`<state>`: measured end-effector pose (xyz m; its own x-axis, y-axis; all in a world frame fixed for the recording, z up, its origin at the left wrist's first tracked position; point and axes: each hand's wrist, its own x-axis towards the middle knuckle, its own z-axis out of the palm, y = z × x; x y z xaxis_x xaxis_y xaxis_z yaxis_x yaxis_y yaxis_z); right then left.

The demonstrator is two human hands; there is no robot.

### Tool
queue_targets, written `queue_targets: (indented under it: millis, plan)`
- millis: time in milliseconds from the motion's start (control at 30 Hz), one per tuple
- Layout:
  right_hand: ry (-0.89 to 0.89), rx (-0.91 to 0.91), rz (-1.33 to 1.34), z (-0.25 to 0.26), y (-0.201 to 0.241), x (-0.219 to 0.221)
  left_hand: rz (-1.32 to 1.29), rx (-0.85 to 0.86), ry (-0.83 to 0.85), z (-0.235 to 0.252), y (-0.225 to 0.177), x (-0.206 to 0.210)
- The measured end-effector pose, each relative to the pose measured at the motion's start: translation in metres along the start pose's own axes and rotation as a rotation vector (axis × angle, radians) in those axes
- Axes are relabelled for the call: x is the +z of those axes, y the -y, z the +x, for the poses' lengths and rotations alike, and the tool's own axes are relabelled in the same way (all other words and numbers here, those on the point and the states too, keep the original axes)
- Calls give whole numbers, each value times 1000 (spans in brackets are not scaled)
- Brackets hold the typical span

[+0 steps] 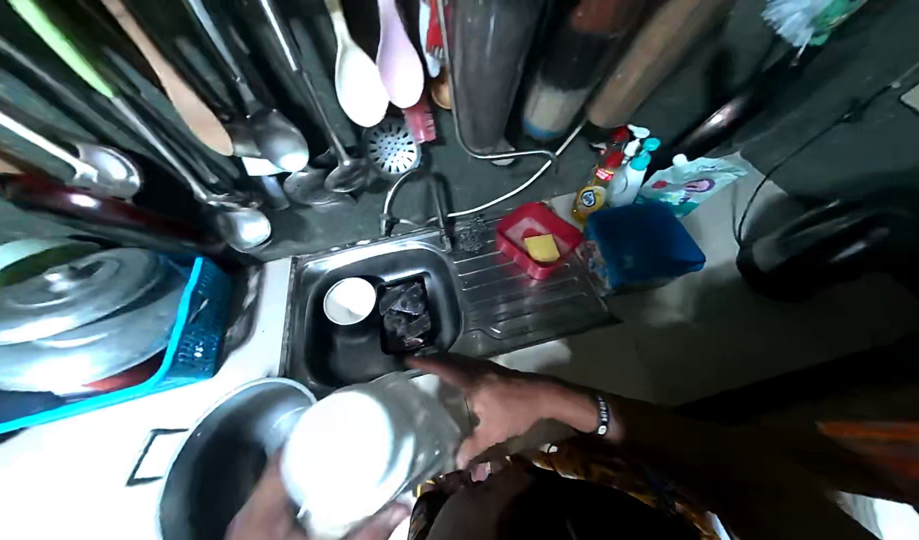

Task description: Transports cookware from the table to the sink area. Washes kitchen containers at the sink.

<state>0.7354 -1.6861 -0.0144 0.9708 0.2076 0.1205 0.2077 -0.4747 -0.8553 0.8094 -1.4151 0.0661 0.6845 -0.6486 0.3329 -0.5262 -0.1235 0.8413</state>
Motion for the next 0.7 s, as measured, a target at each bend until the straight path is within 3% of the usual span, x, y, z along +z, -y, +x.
queue_targets:
  millis: [67,167,267,400,600,700]
  plan:
    - [-162,-34,115,-30,-12,-8,-32,27,131,32,22,50]
    - [-479,120,95,-60,-36,-2,-110,12,304,65,44,99]
    - [-503,311,16,-78,-59,-9,-208,-6,399,90,35,124]
    - [-520,469,27,-87,-76,-27,-168,175,497,121,19,157]
    - [-770,545,-39,-74,-104,-34,117,205,206,138,12,198]
    - [-808,578,-95,-66,-118,-37,293,107,195,141,8,197]
